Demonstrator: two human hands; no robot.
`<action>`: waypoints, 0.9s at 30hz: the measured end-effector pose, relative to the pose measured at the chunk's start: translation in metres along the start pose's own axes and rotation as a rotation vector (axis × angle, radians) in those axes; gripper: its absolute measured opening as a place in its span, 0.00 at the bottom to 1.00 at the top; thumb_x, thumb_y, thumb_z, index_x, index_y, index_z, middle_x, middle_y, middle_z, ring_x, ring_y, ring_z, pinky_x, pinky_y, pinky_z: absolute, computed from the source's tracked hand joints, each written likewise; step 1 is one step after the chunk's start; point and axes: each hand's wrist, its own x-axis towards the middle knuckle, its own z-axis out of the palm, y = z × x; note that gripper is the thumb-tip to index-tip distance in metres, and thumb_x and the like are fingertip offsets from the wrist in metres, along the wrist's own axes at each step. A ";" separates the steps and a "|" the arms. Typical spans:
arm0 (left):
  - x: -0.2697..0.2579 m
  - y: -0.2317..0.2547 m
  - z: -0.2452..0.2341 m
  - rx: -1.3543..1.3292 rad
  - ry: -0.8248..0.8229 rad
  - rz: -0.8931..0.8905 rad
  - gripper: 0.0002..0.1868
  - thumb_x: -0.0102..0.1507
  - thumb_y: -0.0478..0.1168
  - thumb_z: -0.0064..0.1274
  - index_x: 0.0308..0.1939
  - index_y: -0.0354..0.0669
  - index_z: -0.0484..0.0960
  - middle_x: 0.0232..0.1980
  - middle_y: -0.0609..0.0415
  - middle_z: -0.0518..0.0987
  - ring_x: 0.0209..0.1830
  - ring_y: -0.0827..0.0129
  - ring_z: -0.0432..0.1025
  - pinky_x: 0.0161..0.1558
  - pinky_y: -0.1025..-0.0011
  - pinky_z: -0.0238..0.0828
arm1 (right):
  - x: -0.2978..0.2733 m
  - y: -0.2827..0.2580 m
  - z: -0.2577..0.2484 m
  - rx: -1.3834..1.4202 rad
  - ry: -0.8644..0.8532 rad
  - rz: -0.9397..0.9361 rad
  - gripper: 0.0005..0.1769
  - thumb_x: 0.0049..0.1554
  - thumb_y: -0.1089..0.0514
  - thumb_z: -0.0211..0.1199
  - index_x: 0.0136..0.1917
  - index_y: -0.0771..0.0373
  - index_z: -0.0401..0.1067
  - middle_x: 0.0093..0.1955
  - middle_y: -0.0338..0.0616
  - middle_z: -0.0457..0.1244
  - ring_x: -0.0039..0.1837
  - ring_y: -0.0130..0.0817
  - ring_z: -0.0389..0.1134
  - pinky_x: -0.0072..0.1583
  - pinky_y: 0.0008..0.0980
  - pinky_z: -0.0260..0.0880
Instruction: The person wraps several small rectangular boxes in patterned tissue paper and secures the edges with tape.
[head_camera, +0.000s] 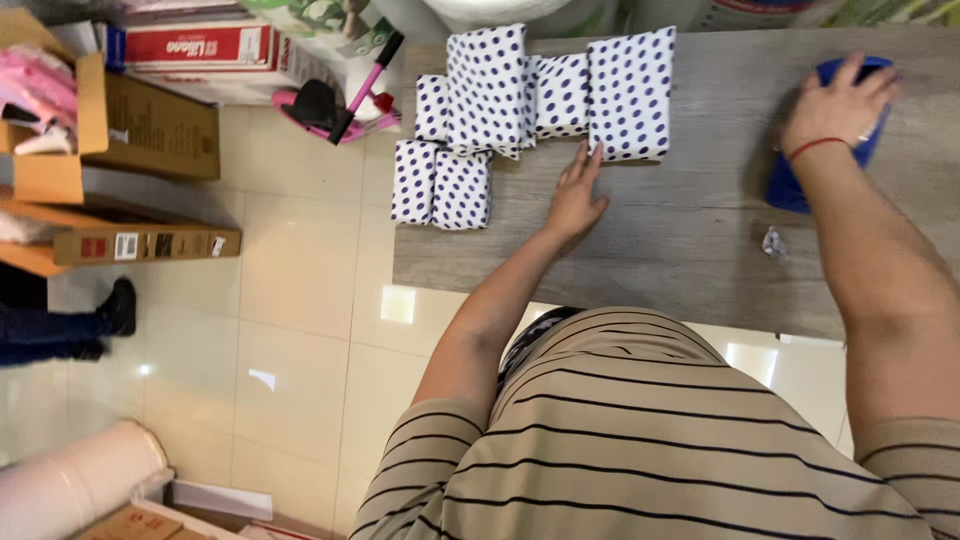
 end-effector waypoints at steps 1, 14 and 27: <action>-0.001 0.006 -0.007 0.002 0.012 -0.011 0.56 0.63 0.46 0.61 0.84 0.64 0.36 0.88 0.44 0.40 0.84 0.41 0.48 0.75 0.53 0.50 | 0.003 0.006 0.008 0.000 0.005 -0.015 0.45 0.48 0.35 0.66 0.78 0.43 0.66 0.88 0.58 0.42 0.80 0.82 0.37 0.74 0.73 0.30; 0.003 0.062 -0.036 -0.381 0.057 -0.274 0.52 0.63 0.42 0.60 0.83 0.51 0.42 0.86 0.44 0.48 0.84 0.48 0.46 0.80 0.48 0.44 | -0.053 -0.070 0.000 0.553 0.245 -0.315 0.33 0.70 0.36 0.51 0.76 0.61 0.67 0.78 0.71 0.53 0.78 0.68 0.48 0.71 0.72 0.40; -0.003 0.071 -0.033 -0.704 0.049 -0.259 0.55 0.60 0.41 0.65 0.84 0.38 0.46 0.83 0.31 0.51 0.85 0.43 0.44 0.82 0.48 0.39 | -0.049 -0.134 0.046 1.713 -0.271 -0.062 0.37 0.54 0.49 0.83 0.67 0.67 0.69 0.53 0.47 0.67 0.53 0.36 0.73 0.47 0.31 0.79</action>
